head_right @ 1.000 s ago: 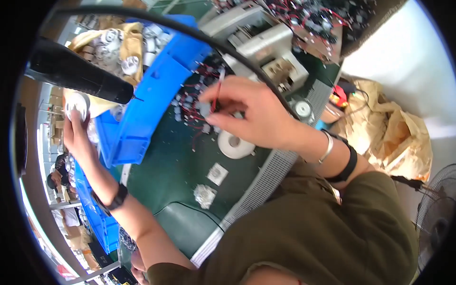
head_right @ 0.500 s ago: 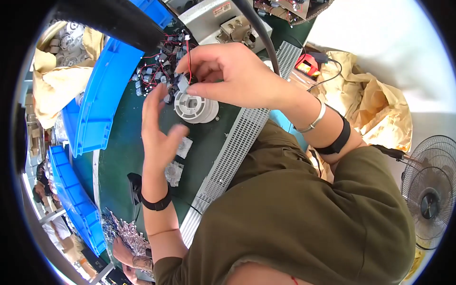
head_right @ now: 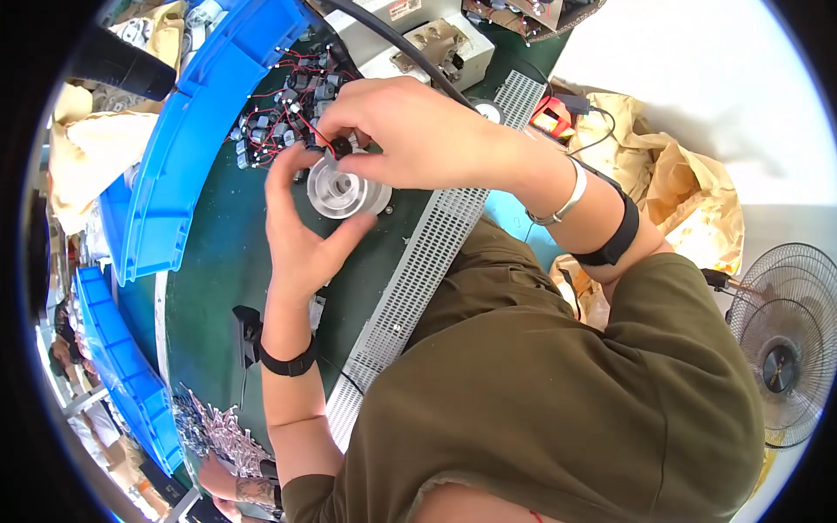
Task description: The person picks up a motor and places it into a white plastic housing, then uses a power screwdriver to fasten it before setting the assembly back on the table.
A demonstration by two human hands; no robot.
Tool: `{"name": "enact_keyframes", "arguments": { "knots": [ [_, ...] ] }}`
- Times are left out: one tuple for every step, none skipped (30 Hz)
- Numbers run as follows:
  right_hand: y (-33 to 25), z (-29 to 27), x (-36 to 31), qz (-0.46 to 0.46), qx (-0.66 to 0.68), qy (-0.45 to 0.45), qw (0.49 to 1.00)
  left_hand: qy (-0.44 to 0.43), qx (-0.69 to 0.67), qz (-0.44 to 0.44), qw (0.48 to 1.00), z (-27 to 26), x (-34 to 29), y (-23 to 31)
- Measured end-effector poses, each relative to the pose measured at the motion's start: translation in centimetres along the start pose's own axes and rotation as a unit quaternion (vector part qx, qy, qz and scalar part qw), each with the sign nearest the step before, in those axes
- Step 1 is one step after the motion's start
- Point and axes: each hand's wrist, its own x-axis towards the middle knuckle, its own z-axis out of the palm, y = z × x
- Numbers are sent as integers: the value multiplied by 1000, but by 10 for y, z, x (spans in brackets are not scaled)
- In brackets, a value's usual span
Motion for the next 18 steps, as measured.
{"name": "enact_keyframes", "arguments": {
  "knots": [
    [-4,1,-3,18,-2,1,1000,0,-1,0,1000,-2,-3,0],
    [-5,1,-4,36,-3,2,999,20,2,21,1000,-3,-5,-2],
    [-5,3,-5,38,-3,1,999,39,5,42,998,-4,-6,-3],
    [-4,6,-5,43,10,-2,999,54,-56,29,997,2,-9,-8],
    [-3,9,-5,49,24,-5,999,54,-56,29,997,6,-12,-12],
    [-2,12,-4,49,23,-6,999,65,-53,19,996,10,-15,-16],
    [0,13,-4,47,1,-25,999,75,-50,9,996,13,-14,-16],
    [1,14,-3,44,-21,-43,998,79,-7,31,996,12,-12,-11],
    [2,16,-3,45,-23,-44,998,79,-9,32,996,12,-12,-14],
    [1,17,-3,11,-69,-50,996,82,-6,39,996,12,-13,-16],
    [-1,18,-2,-24,-116,-56,991,85,-3,46,995,12,-14,-17],
    [-1,18,0,-24,-117,-57,991,87,-3,47,995,11,-14,-16],
    [0,16,1,-53,-124,-77,988,81,-30,22,996,11,-14,-15],
    [0,15,3,-83,-132,-96,983,76,-55,-1,996,10,-14,-13],
    [0,12,2,-86,-134,-95,983,78,-54,1,995,11,-16,-11],
    [-2,6,4,-73,-104,-83,988,116,-53,24,992,13,-19,-11],
    [-6,3,10,-62,-74,-70,993,154,-50,48,986,14,-20,-14],
    [-12,-3,15,-72,-57,27,995,180,-33,91,979,15,-20,-19]
  ]
}}
